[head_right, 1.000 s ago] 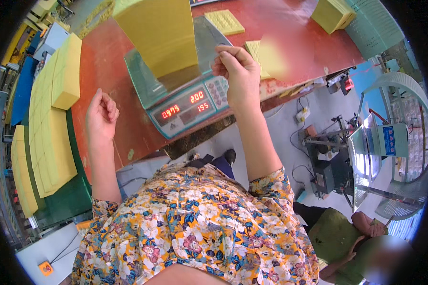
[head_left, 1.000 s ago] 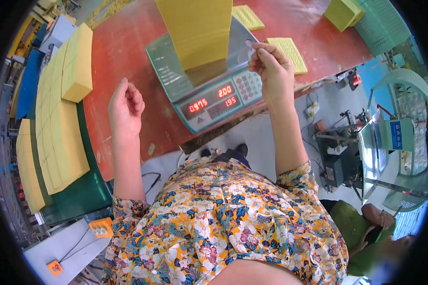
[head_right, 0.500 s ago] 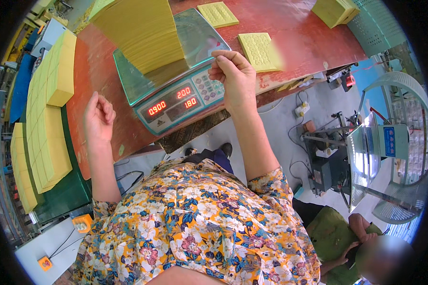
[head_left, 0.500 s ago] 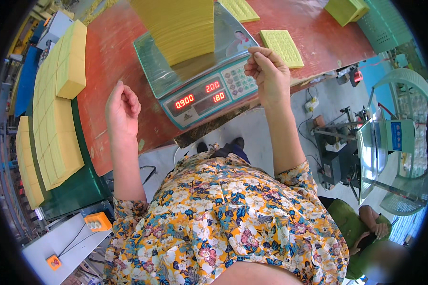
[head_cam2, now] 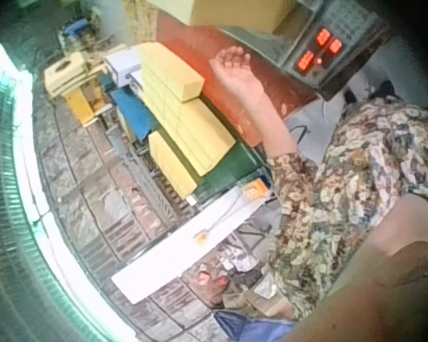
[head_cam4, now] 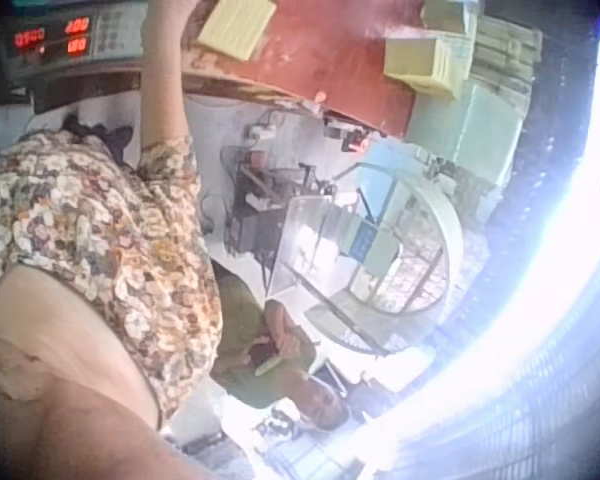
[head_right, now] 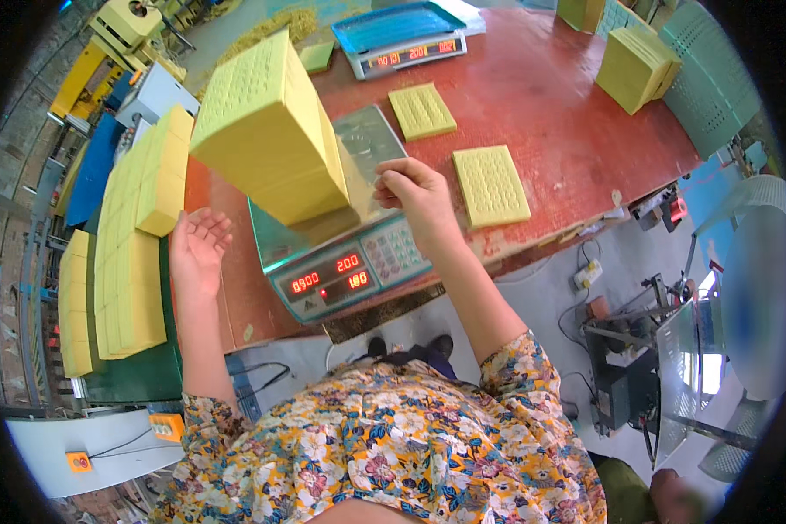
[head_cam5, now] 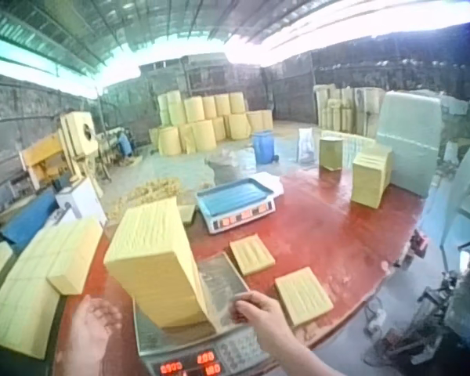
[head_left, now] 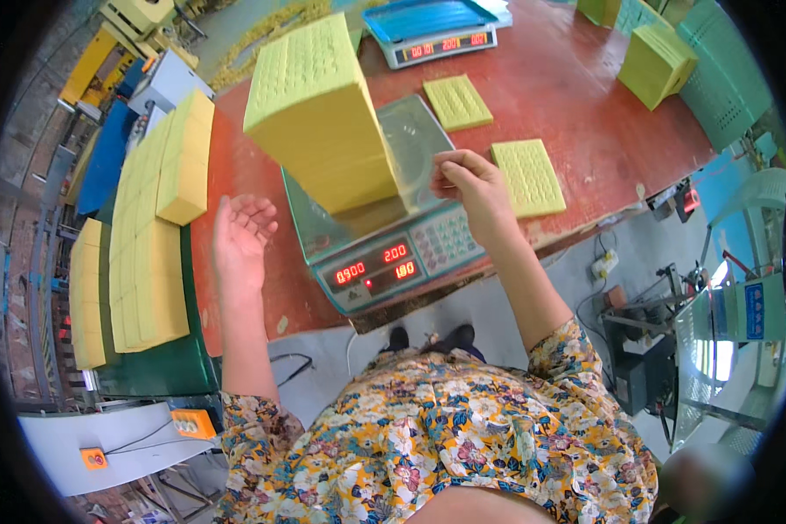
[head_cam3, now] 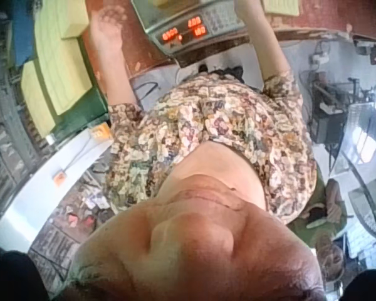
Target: The person is weighing individual yellow sponge pads on a digital scale and stacking them into large bundles.
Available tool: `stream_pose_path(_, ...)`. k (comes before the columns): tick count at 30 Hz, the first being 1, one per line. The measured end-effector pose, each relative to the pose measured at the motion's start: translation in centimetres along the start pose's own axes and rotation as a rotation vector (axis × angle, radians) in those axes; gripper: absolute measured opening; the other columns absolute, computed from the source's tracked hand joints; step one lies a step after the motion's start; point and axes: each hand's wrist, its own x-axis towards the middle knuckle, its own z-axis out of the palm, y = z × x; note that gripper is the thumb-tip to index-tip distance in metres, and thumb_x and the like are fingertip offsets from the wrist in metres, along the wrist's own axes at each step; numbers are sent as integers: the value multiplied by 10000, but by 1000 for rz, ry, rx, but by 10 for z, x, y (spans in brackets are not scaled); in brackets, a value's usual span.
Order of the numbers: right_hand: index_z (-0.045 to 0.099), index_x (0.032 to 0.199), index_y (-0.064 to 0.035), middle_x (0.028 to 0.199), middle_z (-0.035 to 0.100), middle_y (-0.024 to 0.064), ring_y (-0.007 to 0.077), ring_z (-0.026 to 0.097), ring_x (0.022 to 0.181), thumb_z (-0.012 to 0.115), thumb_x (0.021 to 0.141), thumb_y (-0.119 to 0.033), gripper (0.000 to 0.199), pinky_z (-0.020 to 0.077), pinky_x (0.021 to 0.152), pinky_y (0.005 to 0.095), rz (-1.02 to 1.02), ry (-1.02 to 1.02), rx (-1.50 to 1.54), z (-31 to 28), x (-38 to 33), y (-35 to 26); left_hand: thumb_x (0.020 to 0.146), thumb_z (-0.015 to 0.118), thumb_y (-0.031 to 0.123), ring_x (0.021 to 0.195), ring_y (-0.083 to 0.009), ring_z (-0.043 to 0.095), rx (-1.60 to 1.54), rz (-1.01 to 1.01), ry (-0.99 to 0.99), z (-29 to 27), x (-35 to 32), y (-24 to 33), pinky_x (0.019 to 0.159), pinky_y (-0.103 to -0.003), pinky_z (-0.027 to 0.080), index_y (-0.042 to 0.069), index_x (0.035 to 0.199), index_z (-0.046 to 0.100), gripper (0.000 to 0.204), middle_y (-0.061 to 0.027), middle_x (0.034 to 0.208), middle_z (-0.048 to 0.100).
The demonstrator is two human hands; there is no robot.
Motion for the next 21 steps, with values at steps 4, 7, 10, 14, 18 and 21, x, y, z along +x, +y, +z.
stream_pose_path(4, 658, 1106, 5, 952, 675, 71, 139, 636, 892, 587, 933, -143, 238, 500, 799, 283, -60, -68, -51, 18, 60, -1, 1019, 431, 425, 1240, -256, 511, 72, 166, -36, 31, 11, 41, 1001, -402, 412, 33, 1270, 496, 470, -141, 1290, 567)
stream_pose_path(7, 655, 1126, 26, 985, 684, 91, 162, 637, 916, 578, 941, -223, 320, 487, 831, 303, -161, -29, -120, 37, 111, 12, 1032, 388, 416, 1335, -248, 437, 278, 424, -82, 55, 22, 67, 1081, -421, 340, 30, 1307, 486, 484, -140, 1370, 526)
stream_pose_path(10, 651, 1140, 44, 1046, 694, 129, 203, 640, 956, 536, 957, -313, 417, 477, 868, 330, -214, 39, -229, 56, 159, 34, 1034, 375, 402, 1419, -248, 339, 429, 618, -273, 75, 42, 91, 1164, -438, 222, 38, 1372, 472, 506, -126, 1465, 457)
stream_pose_path(14, 660, 1153, -33, 1088, 676, 64, 142, 606, 958, 478, 1009, -370, 410, 477, 826, 321, -7, -91, -131, 73, 181, 63, 995, 483, 330, 1455, -266, 278, 875, 966, -497, 99, 90, 106, 1197, -423, 144, 63, 1318, 581, 430, -82, 1471, 472)
stream_pose_path(18, 631, 1149, 21, 1086, 674, 114, 188, 598, 979, 442, 1011, -353, 442, 467, 869, 343, -315, -8, -362, 69, 153, 64, 949, 524, 273, 1469, -288, 255, 1057, 757, -791, 112, 109, 94, 1200, -416, 152, 64, 1316, 603, 430, -100, 1470, 479)
stream_pose_path(21, 629, 1147, 6, 1135, 669, 139, 219, 591, 1021, 430, 1012, -349, 428, 459, 900, 362, -222, -18, -469, 64, 101, 60, 920, 536, 399, 1457, -323, 278, 1030, 803, -886, 103, 80, 90, 1193, -450, 166, 48, 1304, 609, 525, -128, 1461, 485)
